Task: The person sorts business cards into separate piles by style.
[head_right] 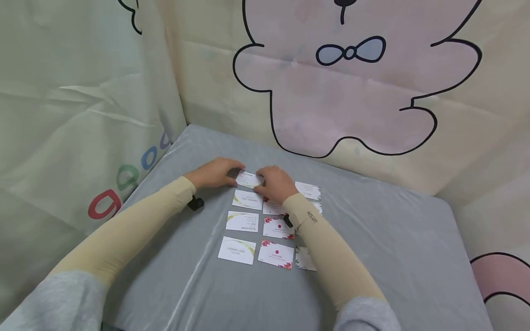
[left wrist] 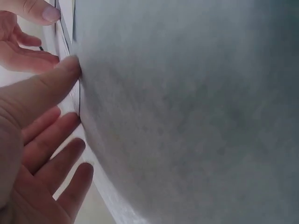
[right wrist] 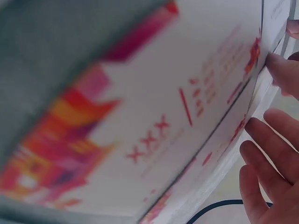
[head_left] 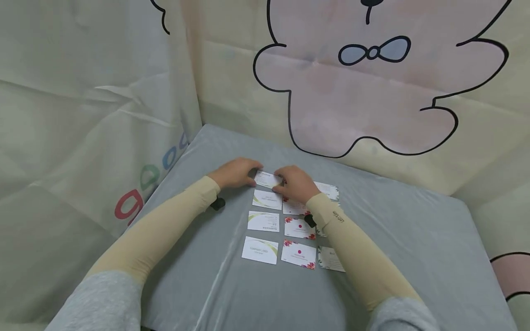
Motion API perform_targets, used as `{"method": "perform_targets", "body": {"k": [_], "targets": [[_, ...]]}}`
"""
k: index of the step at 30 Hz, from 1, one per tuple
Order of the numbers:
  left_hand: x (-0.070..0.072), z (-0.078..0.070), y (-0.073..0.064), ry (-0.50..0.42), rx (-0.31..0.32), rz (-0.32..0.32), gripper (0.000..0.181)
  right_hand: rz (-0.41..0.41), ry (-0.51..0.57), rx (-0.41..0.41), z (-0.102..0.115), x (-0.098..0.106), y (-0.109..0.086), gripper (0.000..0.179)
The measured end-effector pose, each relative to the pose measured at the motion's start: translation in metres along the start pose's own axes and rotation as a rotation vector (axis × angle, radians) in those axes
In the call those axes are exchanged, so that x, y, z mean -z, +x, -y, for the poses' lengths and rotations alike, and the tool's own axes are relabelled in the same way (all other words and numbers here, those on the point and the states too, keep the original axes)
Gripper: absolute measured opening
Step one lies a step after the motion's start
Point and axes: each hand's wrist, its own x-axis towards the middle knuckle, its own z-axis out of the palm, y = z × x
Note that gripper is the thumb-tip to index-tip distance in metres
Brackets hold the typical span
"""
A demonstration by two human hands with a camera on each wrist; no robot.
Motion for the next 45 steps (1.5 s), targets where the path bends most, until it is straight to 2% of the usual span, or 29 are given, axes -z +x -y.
{"method": "perform_targets", "body": {"k": [8,14,18,22,30,34,38,42,45], "targets": [[0.013,-0.007,0.009,0.031,-0.032,0.013,0.067,0.003,0.013,0.023,0.000,0.015,0.003,0.058],[0.020,-0.006,0.020,-0.038,-0.043,-0.012,0.066,-0.016,0.081,-0.021,-0.004,0.022,0.010,0.066],[0.016,-0.001,0.023,-0.036,-0.056,-0.018,0.064,-0.011,0.133,-0.039,-0.008,0.019,0.013,0.066],[0.008,-0.001,0.023,-0.027,-0.047,0.002,0.063,0.003,0.170,-0.076,-0.011,0.010,0.011,0.064],[0.000,-0.007,0.025,-0.029,-0.017,0.008,0.064,-0.025,0.157,-0.107,-0.015,0.008,-0.001,0.063],[0.001,-0.011,0.013,0.002,-0.013,-0.010,0.068,-0.010,0.175,-0.105,-0.014,0.014,-0.014,0.066],[-0.001,-0.019,-0.015,0.005,-0.011,-0.031,0.068,-0.002,0.155,-0.067,-0.012,0.016,-0.033,0.064],[-0.008,-0.028,-0.040,0.005,-0.063,0.002,0.068,0.008,0.087,0.003,-0.009,0.011,-0.051,0.062],[-0.014,-0.033,-0.048,0.006,-0.086,0.018,0.069,0.009,0.058,0.041,-0.007,0.004,-0.059,0.062]]}}
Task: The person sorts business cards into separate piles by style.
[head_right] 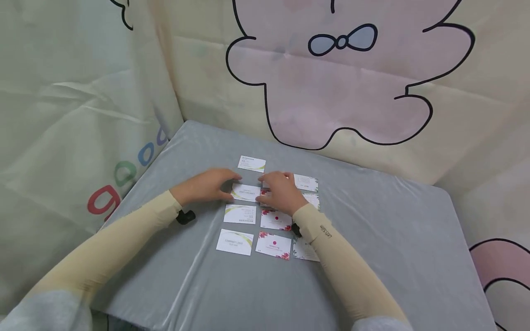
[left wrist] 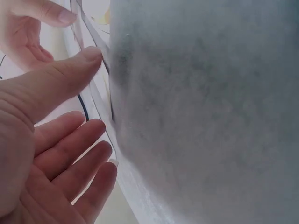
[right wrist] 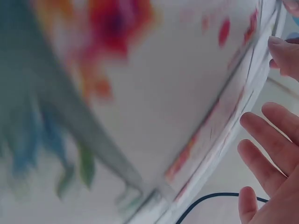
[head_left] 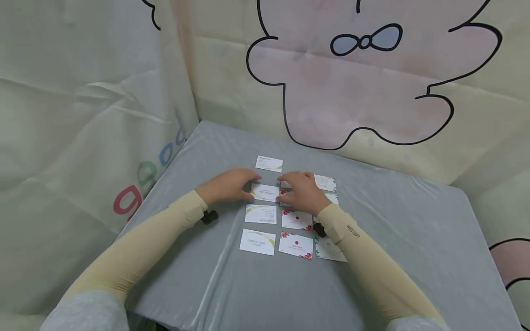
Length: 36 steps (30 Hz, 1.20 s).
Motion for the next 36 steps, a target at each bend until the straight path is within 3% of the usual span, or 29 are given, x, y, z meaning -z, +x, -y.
{"method": "perform_targets", "body": {"k": [6,11,17,25,32,36], "targets": [[-0.008,0.003,0.004,0.005,0.045,0.012,0.069,0.006,-0.030,0.008,0.002,-0.013,0.005,0.063],[-0.013,0.007,0.013,0.027,0.032,0.012,0.067,0.018,-0.038,-0.006,-0.001,-0.016,0.009,0.061],[-0.010,0.008,0.016,0.022,0.048,0.007,0.064,0.023,-0.023,-0.004,0.001,-0.013,0.014,0.061],[0.000,0.016,0.020,-0.079,0.008,-0.065,0.063,0.004,0.031,0.004,0.000,-0.001,0.024,0.059],[0.017,0.021,0.044,-0.035,0.024,-0.076,0.060,-0.024,0.059,-0.057,-0.008,0.010,0.045,0.061],[0.018,0.027,0.063,0.008,0.051,-0.067,0.057,-0.042,0.098,-0.110,-0.013,0.012,0.059,0.062]]}}
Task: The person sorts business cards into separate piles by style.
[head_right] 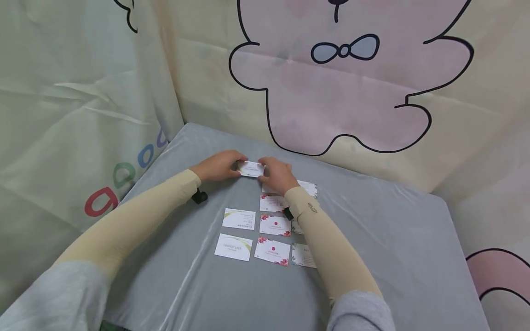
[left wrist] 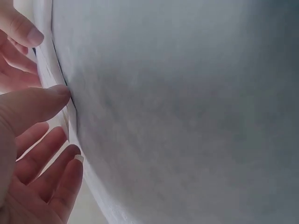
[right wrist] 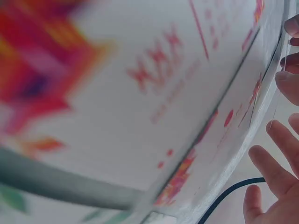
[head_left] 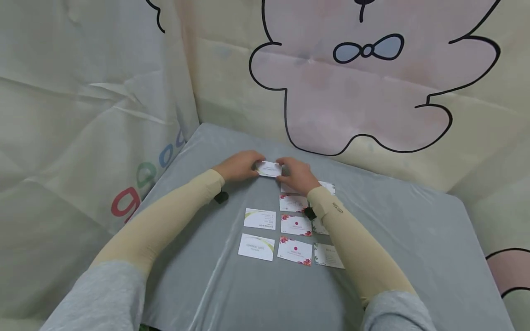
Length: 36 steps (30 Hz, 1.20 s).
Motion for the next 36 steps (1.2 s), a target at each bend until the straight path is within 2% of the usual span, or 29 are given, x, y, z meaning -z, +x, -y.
{"method": "perform_targets", "body": {"k": [5,9,14,20,27,36], "targets": [[-0.005,0.004,0.018,0.001,0.000,0.033,0.058,-0.001,0.040,-0.077,-0.006,-0.001,0.006,0.061],[-0.002,0.005,0.024,0.012,-0.013,0.042,0.059,-0.011,0.018,-0.064,-0.008,0.000,0.009,0.061],[0.004,0.008,0.026,0.029,-0.024,0.055,0.059,-0.013,-0.006,-0.030,-0.007,0.001,0.012,0.061],[0.004,0.015,0.029,0.034,-0.036,0.066,0.059,0.011,-0.006,-0.009,-0.005,0.000,0.017,0.060],[0.002,0.021,0.030,-0.003,-0.018,0.069,0.060,0.028,0.000,-0.013,-0.009,-0.005,0.024,0.059],[-0.003,0.023,0.032,-0.037,0.018,0.071,0.061,0.033,0.014,-0.023,-0.017,-0.005,0.024,0.060]]}}
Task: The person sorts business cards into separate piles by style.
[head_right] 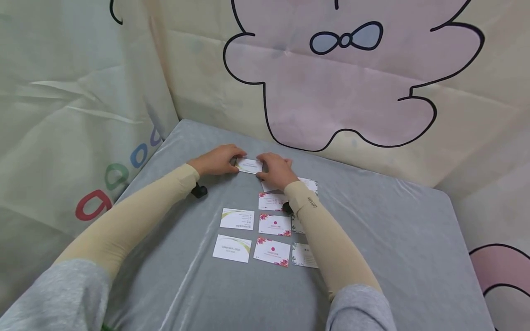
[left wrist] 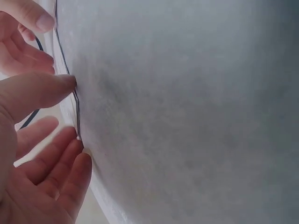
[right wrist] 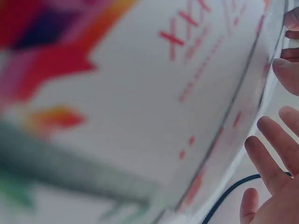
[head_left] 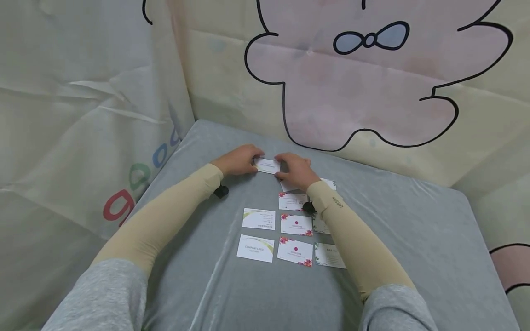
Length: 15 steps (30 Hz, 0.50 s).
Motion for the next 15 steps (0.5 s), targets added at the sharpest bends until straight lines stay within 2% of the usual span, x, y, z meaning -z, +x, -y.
{"method": "perform_targets", "body": {"k": [3,6,11,15], "targets": [[-0.004,-0.003,-0.011,-0.003,0.027,-0.008,0.066,0.002,-0.003,-0.008,0.002,0.002,-0.011,0.061],[-0.008,-0.006,-0.027,0.009,0.039,-0.033,0.072,-0.002,0.001,-0.016,0.008,0.005,-0.029,0.062],[-0.012,-0.024,-0.071,0.009,-0.002,-0.072,0.073,0.001,-0.006,0.010,0.019,0.004,-0.071,0.063],[-0.021,-0.045,-0.109,0.006,-0.067,-0.030,0.070,0.033,-0.045,0.063,0.026,-0.006,-0.107,0.066]]}}
